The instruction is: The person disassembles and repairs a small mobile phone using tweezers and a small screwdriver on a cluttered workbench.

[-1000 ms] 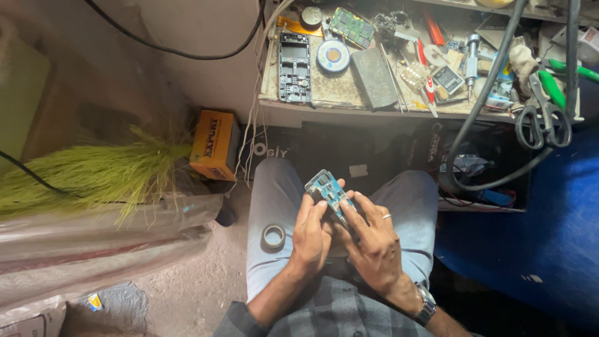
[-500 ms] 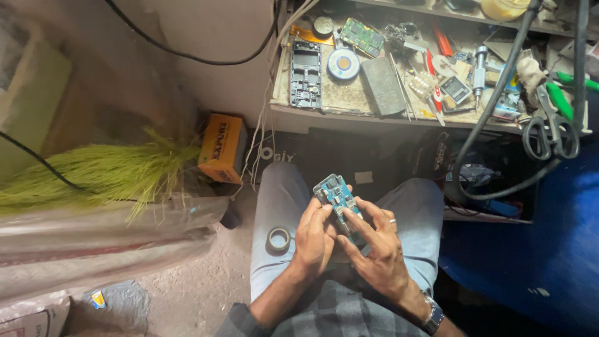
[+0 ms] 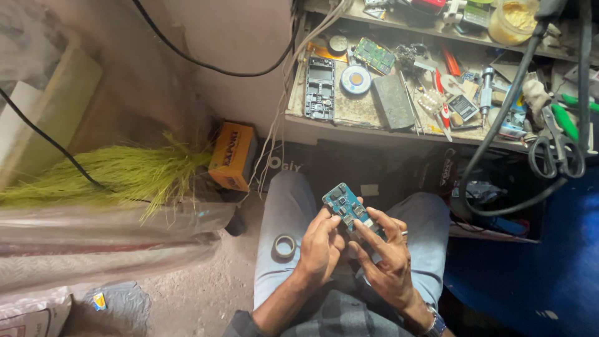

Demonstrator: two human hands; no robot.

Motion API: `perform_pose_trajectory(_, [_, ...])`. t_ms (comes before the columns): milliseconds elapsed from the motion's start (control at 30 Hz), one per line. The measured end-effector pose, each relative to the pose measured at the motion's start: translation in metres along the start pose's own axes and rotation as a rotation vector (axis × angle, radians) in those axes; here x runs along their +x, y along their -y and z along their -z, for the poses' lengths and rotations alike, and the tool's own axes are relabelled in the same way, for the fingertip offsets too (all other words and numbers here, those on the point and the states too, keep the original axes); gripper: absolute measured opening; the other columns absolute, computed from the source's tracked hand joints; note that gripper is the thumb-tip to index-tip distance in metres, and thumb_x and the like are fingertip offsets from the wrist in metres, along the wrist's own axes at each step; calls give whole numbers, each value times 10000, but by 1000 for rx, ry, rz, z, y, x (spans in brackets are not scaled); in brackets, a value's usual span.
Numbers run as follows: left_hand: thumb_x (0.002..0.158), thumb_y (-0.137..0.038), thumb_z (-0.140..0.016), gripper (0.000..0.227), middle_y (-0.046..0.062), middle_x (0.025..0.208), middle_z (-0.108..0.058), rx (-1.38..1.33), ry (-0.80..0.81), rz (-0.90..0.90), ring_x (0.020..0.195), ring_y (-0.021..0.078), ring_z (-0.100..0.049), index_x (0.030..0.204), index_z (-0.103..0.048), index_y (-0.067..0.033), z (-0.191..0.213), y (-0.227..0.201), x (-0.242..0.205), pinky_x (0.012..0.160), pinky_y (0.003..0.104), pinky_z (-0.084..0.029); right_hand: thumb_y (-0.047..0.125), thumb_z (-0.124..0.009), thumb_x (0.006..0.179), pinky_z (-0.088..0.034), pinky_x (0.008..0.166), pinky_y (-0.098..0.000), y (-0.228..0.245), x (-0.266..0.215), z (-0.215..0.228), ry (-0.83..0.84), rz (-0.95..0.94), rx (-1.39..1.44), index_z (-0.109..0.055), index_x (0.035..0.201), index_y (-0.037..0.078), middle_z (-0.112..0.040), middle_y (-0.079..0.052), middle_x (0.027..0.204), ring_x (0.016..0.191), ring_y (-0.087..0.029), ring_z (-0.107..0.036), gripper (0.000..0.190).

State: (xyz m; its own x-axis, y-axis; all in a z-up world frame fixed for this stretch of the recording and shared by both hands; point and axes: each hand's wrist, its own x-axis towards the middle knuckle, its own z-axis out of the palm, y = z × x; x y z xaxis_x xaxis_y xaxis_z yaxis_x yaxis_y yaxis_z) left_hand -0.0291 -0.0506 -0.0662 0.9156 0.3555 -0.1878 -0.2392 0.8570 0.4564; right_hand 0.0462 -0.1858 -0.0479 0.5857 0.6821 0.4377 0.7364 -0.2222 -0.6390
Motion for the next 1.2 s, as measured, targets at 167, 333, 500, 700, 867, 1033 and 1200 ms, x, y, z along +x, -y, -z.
perform_pose_trajectory(167, [998,-77,-342,518,193,1502,-525,-10,-15,21,1341,253,-552,1502,-396,31,-2,-1,-1,1163,410,-419,115,-837,769,-459,990,-389,-1,0,-2,6,16,10,-715,1255,110,-582,-123,1394,1195,-279,-543,501])
perform_pose_trajectory(333, [994,-77,-336,514,210,1473,-542,-1,-11,18,1316,266,-566,1492,-401,32,-2,0,-2,1144,420,-443,122,-850,733,-449,1009,-403,4,4,3,33,13,20,-714,1245,105,-585,-123,1389,1209,-296,-544,531])
perform_pose_trajectory(500, [1011,-69,-342,508,207,1477,-548,28,-2,-7,1259,253,-579,1501,-404,51,-1,3,-2,1092,394,-456,106,-846,753,-493,985,-411,8,4,2,1,28,-71,-715,1238,82,-606,-138,1352,1180,-315,-573,503])
perform_pose_trajectory(700, [1005,-69,-399,484,180,1463,-562,37,-17,-7,1208,211,-624,1480,-423,20,2,8,-2,1044,349,-516,93,-836,768,-508,971,-417,12,3,0,-22,26,-109,-711,1231,67,-616,-156,1329,1163,-325,-584,481])
perform_pose_trajectory(867, [1029,-72,-546,404,164,1438,-597,179,-55,-78,1108,190,-648,1420,-472,-2,7,19,1,984,355,-547,80,-827,764,-500,973,-412,16,4,2,0,-10,-96,-704,1239,60,-621,-156,1300,1166,-325,-579,491])
perform_pose_trajectory(1033, [1025,-86,-532,350,172,1342,-653,136,-113,-36,1159,207,-672,1365,-509,-3,10,21,0,1013,367,-557,107,-761,878,-543,892,-268,7,3,5,-27,-346,175,-686,1207,38,-682,-89,1146,1002,-162,-687,344])
perform_pose_trajectory(1200, [1006,-65,-530,352,162,1320,-677,170,-100,11,1155,204,-679,1353,-525,-4,8,19,-1,1007,359,-553,107,-712,948,-516,781,-236,-28,0,-5,97,-777,837,-699,1083,-11,-711,-25,970,889,-68,-633,180])
